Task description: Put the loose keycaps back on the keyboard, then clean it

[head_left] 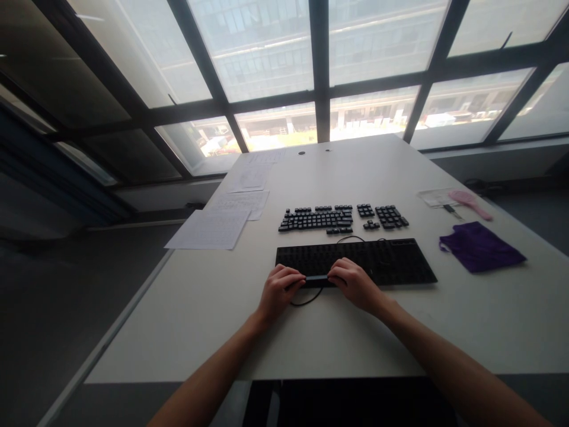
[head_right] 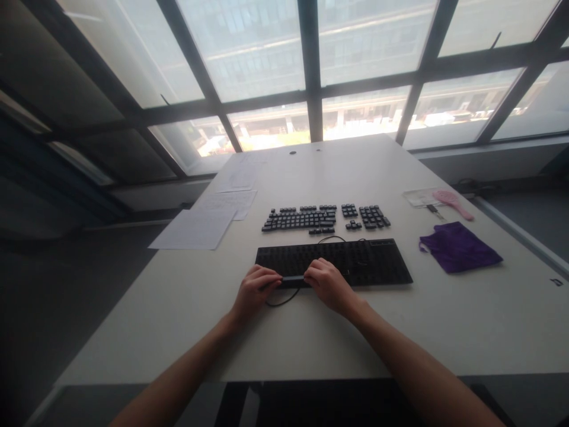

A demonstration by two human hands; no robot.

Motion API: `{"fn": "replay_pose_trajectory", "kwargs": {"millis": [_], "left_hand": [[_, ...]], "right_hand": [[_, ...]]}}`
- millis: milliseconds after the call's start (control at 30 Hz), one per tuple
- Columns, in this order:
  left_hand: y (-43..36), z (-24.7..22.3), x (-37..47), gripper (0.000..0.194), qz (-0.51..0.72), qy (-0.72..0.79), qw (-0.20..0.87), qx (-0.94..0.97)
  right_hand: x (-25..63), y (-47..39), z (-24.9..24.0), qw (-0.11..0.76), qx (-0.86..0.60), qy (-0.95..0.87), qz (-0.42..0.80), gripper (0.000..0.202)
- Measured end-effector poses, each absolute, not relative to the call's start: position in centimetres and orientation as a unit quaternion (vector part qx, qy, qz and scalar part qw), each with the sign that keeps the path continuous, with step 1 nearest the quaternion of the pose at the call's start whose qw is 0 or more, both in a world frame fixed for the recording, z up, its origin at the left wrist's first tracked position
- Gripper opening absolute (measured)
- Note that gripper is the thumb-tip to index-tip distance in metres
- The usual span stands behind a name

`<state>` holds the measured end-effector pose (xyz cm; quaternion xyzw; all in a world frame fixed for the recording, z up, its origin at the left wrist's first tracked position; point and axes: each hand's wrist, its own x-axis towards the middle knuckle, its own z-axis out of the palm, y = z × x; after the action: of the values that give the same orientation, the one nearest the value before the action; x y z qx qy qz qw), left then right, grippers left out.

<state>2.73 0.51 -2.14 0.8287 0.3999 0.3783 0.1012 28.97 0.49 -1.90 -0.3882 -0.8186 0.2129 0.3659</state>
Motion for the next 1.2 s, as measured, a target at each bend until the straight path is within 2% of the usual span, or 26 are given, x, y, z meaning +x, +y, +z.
{"fn": "replay_pose_trajectory", "kwargs": {"millis": [600,833,933,1067,1200], "left_hand": [[0.5,-2.2,2.7,0.009,0.335,0.392,0.061,0.855],[0.3,-2.3,2.6,0.008,0.328,0.392,0.038,0.859],[0.1,-2.2,2.5,0.018,0.342,0.397,0.030,0.851],[-0.2,-2.1,2.3,0.023,0.345,0.393,0.027,0.852],[-0.2,-2.0,2.2,0.024,0.324,0.384,0.017,0.864]], "right_hand": [[28.8,0.3,-1.4,0.271,-0.428,-0.854,0.118,0.019],[28.9,0.3,-1.6,0.288,-0.424,-0.849,0.131,0.015],[29.3,0.2,-1.2,0.314,-0.410,-0.844,0.143,0.009],[30.0,0.4,-1.1,0.352,-0.412,-0.827,0.147,0.026],[30.0,0.4,-1.2,0.329,-0.422,-0.832,0.147,0.030]]}}
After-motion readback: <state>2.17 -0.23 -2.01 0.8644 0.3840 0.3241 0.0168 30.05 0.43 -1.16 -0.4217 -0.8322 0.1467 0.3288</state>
